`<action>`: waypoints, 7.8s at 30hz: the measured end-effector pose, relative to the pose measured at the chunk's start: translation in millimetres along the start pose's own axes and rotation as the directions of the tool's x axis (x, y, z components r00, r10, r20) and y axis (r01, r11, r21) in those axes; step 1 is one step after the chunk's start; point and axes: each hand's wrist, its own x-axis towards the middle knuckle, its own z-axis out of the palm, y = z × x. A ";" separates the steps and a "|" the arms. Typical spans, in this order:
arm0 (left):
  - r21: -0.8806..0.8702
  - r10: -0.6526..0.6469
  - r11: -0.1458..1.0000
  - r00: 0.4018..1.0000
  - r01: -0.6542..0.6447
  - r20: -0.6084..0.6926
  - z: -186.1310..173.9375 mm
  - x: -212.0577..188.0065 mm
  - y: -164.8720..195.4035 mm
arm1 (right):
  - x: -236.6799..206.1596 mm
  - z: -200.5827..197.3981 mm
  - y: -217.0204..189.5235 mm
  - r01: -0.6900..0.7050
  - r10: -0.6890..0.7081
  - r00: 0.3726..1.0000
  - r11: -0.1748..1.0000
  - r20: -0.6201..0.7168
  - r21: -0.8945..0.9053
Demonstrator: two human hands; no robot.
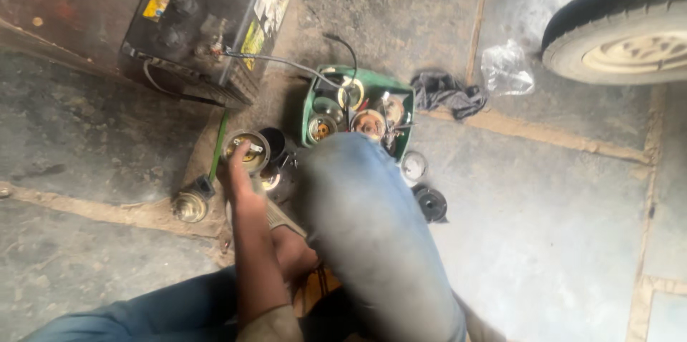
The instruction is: The person sits on the floor and uses a screwdriver to adjust a small mechanical component, likely a fuel filter or carburetor. They repeatedly loosen and tighten a screw, inspect the part, and place it into a green tray among other similar parts.
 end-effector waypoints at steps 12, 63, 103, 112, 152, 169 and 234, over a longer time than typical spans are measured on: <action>-0.555 -0.190 0.787 0.962 0.269 0.197 10.9 15.3 6.9 | -41.9 -13.2 32.0 -0.061 0.106 0.993 0.827 -0.049 0.558; -0.496 0.040 -0.018 0.497 0.868 0.867 6.8 0.1 45.8 | -41.7 27.2 -292.7 0.690 -0.897 0.441 0.319 0.028 -0.650; -0.495 -0.232 0.293 0.563 0.818 0.793 2.5 6.5 50.7 | -28.4 38.8 -271.9 0.591 -0.768 0.640 0.506 -0.016 -0.628; -0.500 -0.212 0.312 0.572 0.808 0.792 3.2 5.5 53.5 | -36.9 38.2 -281.6 0.600 -0.779 0.626 0.489 -0.008 -0.633; -0.492 -0.115 0.069 0.497 0.868 0.860 9.5 -8.7 85.6 | 16.2 12.4 -267.2 0.748 -0.882 0.468 0.357 0.063 -0.559; -0.585 -0.122 0.181 0.608 0.791 0.785 13.1 -14.7 97.2 | 7.1 8.6 -284.2 0.741 -0.815 0.569 0.451 0.110 -0.498; 0.075 -0.387 0.922 0.890 0.381 0.241 75.3 -33.3 47.9 | 15.2 64.4 -333.5 0.669 -0.849 0.460 0.523 -0.259 -0.527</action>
